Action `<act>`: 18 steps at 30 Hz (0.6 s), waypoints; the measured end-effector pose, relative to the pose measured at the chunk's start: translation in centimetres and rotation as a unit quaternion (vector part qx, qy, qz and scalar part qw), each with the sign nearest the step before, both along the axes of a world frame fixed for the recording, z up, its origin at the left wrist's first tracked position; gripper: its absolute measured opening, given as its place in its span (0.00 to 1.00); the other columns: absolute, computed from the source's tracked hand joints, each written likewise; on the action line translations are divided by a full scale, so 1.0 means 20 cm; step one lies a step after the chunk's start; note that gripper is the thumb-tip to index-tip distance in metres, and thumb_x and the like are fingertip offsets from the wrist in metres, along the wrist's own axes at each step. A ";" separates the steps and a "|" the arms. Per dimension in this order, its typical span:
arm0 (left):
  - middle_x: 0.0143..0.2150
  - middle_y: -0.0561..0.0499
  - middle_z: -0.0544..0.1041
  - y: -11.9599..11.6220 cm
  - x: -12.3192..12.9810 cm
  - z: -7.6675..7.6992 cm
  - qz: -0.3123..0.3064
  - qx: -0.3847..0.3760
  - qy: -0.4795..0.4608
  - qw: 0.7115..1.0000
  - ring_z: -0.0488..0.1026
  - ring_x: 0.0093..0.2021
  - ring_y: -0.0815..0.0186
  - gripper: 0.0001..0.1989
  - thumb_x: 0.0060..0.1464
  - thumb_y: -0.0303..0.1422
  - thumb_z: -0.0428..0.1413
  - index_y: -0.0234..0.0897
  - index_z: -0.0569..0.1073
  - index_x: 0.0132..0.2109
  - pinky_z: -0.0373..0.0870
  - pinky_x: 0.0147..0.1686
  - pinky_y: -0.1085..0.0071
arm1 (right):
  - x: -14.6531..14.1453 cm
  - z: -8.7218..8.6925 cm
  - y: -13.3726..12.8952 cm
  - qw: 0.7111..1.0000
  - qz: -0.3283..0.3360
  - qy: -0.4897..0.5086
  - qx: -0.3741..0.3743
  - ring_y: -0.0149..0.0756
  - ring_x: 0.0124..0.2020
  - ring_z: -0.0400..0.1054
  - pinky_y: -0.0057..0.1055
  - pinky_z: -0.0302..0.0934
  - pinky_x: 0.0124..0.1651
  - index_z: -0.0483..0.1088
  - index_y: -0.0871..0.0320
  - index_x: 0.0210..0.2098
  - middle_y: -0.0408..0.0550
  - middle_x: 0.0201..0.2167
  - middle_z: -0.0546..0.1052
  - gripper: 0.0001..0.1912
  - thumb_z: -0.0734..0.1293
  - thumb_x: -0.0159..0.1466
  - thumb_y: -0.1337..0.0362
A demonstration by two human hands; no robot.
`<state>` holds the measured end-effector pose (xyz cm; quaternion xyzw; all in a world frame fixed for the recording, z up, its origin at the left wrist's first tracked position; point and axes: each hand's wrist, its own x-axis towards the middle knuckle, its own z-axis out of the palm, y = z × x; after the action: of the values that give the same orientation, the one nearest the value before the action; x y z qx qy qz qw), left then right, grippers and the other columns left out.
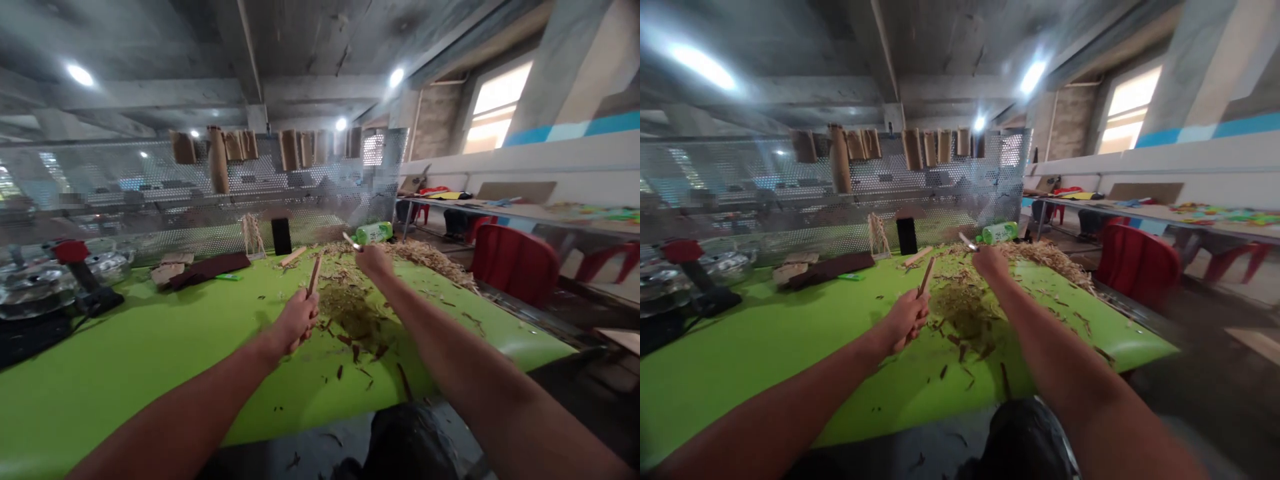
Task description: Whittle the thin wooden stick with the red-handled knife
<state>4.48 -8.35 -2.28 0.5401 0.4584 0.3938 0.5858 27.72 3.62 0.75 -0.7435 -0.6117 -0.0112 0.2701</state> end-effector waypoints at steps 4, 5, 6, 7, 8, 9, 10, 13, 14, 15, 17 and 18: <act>0.27 0.60 0.63 0.06 -0.04 -0.02 -0.002 0.016 -0.058 0.998 0.55 0.16 0.77 0.07 0.64 0.38 0.48 0.40 0.61 0.41 0.53 0.14 0.80 | -0.27 -0.04 -0.05 0.992 0.108 -0.066 0.021 0.43 0.40 0.73 0.30 0.59 0.40 0.78 0.58 0.43 0.58 0.39 0.80 0.19 0.59 0.63 0.62; 0.27 0.60 0.64 0.07 -0.05 -0.03 0.004 0.022 -0.064 0.998 0.55 0.16 0.77 0.06 0.64 0.37 0.48 0.40 0.61 0.41 0.54 0.14 0.80 | -0.31 -0.05 -0.07 0.988 0.129 -0.076 0.022 0.42 0.39 0.73 0.29 0.58 0.39 0.79 0.58 0.42 0.57 0.38 0.80 0.18 0.59 0.62 0.61; 0.27 0.60 0.64 0.07 -0.05 -0.03 0.012 0.026 -0.067 0.997 0.56 0.16 0.77 0.06 0.63 0.36 0.48 0.40 0.60 0.40 0.53 0.14 0.81 | -0.33 -0.06 -0.09 0.986 0.149 -0.078 0.022 0.41 0.38 0.73 0.29 0.58 0.38 0.79 0.58 0.41 0.57 0.37 0.80 0.17 0.60 0.61 0.61; 0.26 0.60 0.64 0.08 -0.06 -0.03 0.021 0.026 -0.067 0.997 0.55 0.16 0.78 0.06 0.63 0.36 0.49 0.40 0.60 0.40 0.53 0.13 0.81 | -0.34 -0.07 -0.10 0.983 0.169 -0.069 0.026 0.40 0.36 0.72 0.28 0.57 0.37 0.79 0.59 0.39 0.56 0.35 0.80 0.17 0.61 0.60 0.61; 0.26 0.60 0.63 0.08 -0.06 -0.03 0.029 0.025 -0.065 0.997 0.55 0.15 0.78 0.06 0.63 0.36 0.49 0.40 0.60 0.39 0.53 0.13 0.81 | -0.34 -0.08 -0.11 0.980 0.190 -0.045 0.035 0.39 0.35 0.72 0.28 0.57 0.36 0.79 0.59 0.38 0.54 0.33 0.80 0.16 0.61 0.60 0.61; 0.26 0.60 0.63 0.09 -0.06 -0.03 0.035 0.026 -0.062 0.997 0.55 0.15 0.78 0.07 0.63 0.37 0.49 0.40 0.60 0.39 0.52 0.13 0.81 | -0.35 -0.09 -0.12 0.976 0.212 -0.003 0.045 0.38 0.33 0.71 0.27 0.57 0.35 0.78 0.59 0.37 0.52 0.31 0.79 0.15 0.62 0.59 0.60; 0.26 0.61 0.63 0.09 -0.06 -0.03 0.037 0.031 -0.053 0.997 0.55 0.15 0.78 0.08 0.62 0.38 0.50 0.40 0.60 0.39 0.53 0.13 0.81 | -0.35 -0.09 -0.12 0.969 0.234 0.056 0.053 0.36 0.30 0.69 0.27 0.56 0.33 0.77 0.59 0.36 0.49 0.27 0.78 0.15 0.62 0.59 0.59; 0.25 0.60 0.65 0.09 -0.06 -0.03 0.012 0.068 0.009 0.998 0.57 0.15 0.77 0.10 0.62 0.40 0.51 0.39 0.61 0.38 0.57 0.14 0.81 | -0.35 -0.10 -0.13 0.908 0.310 0.280 0.007 0.29 0.17 0.58 0.25 0.51 0.22 0.72 0.59 0.27 0.41 0.16 0.68 0.20 0.60 0.61 0.49; 0.24 0.60 0.66 0.09 -0.06 -0.03 -0.001 0.079 0.031 0.996 0.58 0.15 0.77 0.10 0.61 0.40 0.51 0.39 0.61 0.37 0.59 0.14 0.80 | -0.35 -0.11 -0.14 0.877 0.333 0.346 -0.027 0.27 0.14 0.53 0.25 0.48 0.19 0.69 0.58 0.24 0.40 0.13 0.65 0.23 0.59 0.61 0.46; 0.24 0.59 0.66 0.09 -0.06 -0.04 -0.013 0.080 0.046 0.996 0.58 0.15 0.77 0.10 0.61 0.40 0.52 0.39 0.61 0.37 0.60 0.15 0.80 | -0.35 -0.11 -0.14 0.844 0.353 0.399 -0.059 0.26 0.12 0.49 0.25 0.44 0.16 0.66 0.58 0.22 0.38 0.12 0.62 0.24 0.60 0.59 0.43; 0.24 0.59 0.66 0.09 -0.06 -0.04 -0.037 0.063 0.052 0.996 0.59 0.15 0.76 0.10 0.60 0.40 0.53 0.38 0.62 0.38 0.61 0.15 0.79 | -0.35 -0.11 -0.16 0.784 0.381 0.480 -0.098 0.24 0.10 0.46 0.24 0.41 0.14 0.64 0.57 0.23 0.36 0.11 0.62 0.22 0.65 0.55 0.43; 0.24 0.59 0.66 0.10 -0.06 -0.04 -0.046 0.052 0.048 0.996 0.58 0.15 0.76 0.10 0.60 0.40 0.53 0.38 0.63 0.38 0.61 0.15 0.79 | -0.35 -0.11 -0.16 0.758 0.388 0.514 -0.103 0.23 0.10 0.46 0.23 0.40 0.14 0.65 0.57 0.24 0.36 0.12 0.63 0.21 0.67 0.53 0.45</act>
<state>3.25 -6.38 -3.03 0.6088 0.4393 0.3634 0.5517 20.80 0.40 -1.38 -0.3598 -0.6148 0.5413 0.4467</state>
